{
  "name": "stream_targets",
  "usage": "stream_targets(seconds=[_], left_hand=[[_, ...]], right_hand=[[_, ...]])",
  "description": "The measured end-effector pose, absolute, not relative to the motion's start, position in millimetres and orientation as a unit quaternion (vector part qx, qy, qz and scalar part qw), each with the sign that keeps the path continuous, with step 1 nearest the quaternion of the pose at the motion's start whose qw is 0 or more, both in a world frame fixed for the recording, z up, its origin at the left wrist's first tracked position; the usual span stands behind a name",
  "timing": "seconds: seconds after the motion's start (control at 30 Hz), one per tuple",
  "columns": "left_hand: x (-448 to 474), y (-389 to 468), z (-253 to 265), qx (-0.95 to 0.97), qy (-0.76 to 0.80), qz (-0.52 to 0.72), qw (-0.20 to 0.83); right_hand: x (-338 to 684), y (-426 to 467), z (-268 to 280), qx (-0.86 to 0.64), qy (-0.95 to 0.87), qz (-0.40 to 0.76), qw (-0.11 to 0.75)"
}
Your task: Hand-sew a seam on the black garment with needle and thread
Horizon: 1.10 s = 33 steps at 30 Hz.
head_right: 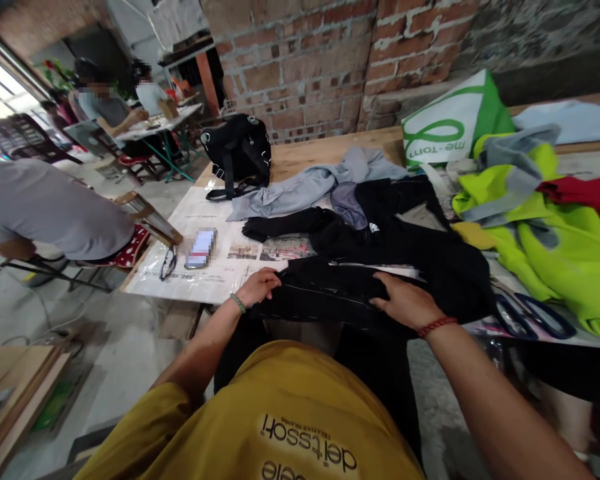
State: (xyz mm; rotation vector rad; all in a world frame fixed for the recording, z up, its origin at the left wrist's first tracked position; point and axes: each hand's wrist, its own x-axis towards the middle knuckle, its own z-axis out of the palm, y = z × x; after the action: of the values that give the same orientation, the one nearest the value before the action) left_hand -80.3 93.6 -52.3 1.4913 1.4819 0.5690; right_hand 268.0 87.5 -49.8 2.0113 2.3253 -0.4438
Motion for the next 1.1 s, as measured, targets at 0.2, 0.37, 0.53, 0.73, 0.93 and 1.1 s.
stream_targets(seconds=[0.2,0.37,0.53,0.73,0.93,1.1], left_hand=[[-77.8,100.1,-34.1,0.561,0.576,0.33,0.494],[-73.9,116.7,32.5,0.662,0.457,0.527,0.275],[-80.5,93.4,40.8,0.731,0.42,0.505,0.185],[-96.7,68.6,-34.4,0.661,0.498,0.431,0.358],[-113.0,57.2,-52.9,0.505,0.544,0.469,0.479],[-126.0,57.3,-47.6,0.384,0.513,0.549,0.537]], right_hand=[[276.3,101.7,-15.7,0.689,0.709,-0.068,-0.135],[267.7,106.1,58.1,0.641,0.648,0.089,-0.401],[264.8,77.3,54.8,0.643,0.618,0.112,-0.438],[270.1,75.5,-20.6,0.58,0.735,0.023,-0.351],[267.8,82.4,-43.1,0.606,0.712,-0.029,-0.353],[259.6,84.1,-43.5,0.661,0.64,-0.081,-0.383]])
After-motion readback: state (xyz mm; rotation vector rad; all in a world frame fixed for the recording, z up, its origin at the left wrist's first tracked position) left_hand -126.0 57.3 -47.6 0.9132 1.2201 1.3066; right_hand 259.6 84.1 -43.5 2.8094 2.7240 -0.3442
